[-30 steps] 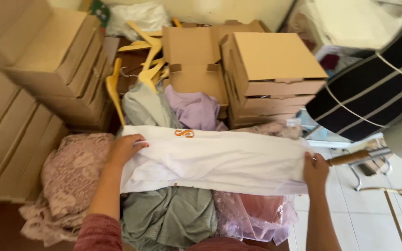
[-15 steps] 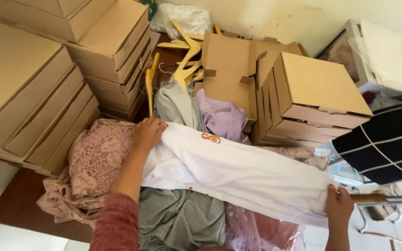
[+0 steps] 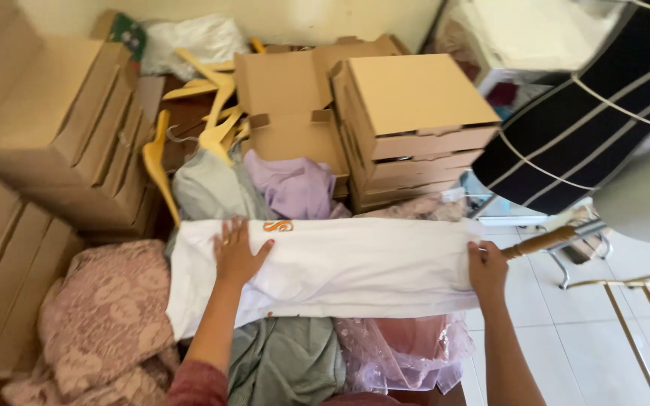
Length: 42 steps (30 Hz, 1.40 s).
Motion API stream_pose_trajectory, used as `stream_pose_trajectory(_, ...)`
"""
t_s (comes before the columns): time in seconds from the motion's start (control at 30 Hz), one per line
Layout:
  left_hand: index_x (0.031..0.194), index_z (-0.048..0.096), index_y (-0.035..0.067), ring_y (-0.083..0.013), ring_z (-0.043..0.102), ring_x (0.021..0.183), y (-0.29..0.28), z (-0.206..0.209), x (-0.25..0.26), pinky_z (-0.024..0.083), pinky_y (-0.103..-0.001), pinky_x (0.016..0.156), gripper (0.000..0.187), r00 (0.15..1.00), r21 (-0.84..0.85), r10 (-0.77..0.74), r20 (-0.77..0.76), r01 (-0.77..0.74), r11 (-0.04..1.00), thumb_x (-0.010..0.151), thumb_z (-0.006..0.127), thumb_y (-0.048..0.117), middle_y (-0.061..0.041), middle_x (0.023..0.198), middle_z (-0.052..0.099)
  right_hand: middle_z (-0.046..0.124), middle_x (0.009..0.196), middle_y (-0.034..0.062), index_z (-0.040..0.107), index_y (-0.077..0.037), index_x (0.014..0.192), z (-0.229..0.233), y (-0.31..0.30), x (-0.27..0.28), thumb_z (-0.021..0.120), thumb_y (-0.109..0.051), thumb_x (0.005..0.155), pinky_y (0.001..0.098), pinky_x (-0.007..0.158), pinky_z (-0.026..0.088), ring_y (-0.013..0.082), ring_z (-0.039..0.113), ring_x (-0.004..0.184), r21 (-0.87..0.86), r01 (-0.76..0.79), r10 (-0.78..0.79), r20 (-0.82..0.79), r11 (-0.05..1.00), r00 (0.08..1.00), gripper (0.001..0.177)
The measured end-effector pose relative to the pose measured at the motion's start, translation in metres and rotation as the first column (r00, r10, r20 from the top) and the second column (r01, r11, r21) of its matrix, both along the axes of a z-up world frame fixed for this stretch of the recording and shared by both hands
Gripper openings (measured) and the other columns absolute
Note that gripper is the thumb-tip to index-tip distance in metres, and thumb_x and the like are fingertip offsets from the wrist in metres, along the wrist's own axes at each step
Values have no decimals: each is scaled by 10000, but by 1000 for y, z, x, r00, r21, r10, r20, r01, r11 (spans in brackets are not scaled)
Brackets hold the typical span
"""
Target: Folding a white t-shirt and placing it inside a plastic bag in a clothing stockroom.
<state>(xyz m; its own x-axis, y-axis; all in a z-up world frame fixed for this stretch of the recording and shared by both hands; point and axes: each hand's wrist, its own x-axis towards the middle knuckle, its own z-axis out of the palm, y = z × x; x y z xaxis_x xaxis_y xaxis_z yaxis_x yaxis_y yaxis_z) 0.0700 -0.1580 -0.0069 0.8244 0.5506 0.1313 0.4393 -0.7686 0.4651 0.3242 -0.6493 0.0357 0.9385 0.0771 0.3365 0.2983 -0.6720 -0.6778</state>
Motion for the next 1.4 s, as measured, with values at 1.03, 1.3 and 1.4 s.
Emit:
stream_pose_trajectory(1.03,1582,265,39,-483,68,1535,-268,83,130,21,-620,1193,913,919,-29,-362,155,370,928,939,614,586,-264,1651,170,704,1132,32,659,-86,1268,-40,-35,89,606,-503,982,326,867,531,132,660,998,655,12,518,-608,755,601,508)
stream_pose_trajectory(1.3,1596,349,134,-456,131,1552,-308,94,139,41,-652,1199,833,880,88,-462,108,454,886,937,594,580,-197,1683,234,756,1056,107,673,-2,1228,-5,-50,44,742,-360,887,350,752,597,175,721,847,620,99,475,-684,778,553,500)
stream_pose_trajectory(1.4,1588,357,136,-455,134,1549,-308,94,140,40,-652,1198,838,878,88,-461,132,452,887,922,599,584,-204,1676,241,770,996,91,686,-19,1204,56,-46,18,762,-291,870,328,731,585,167,721,825,458,-51,342,-582,888,738,437)
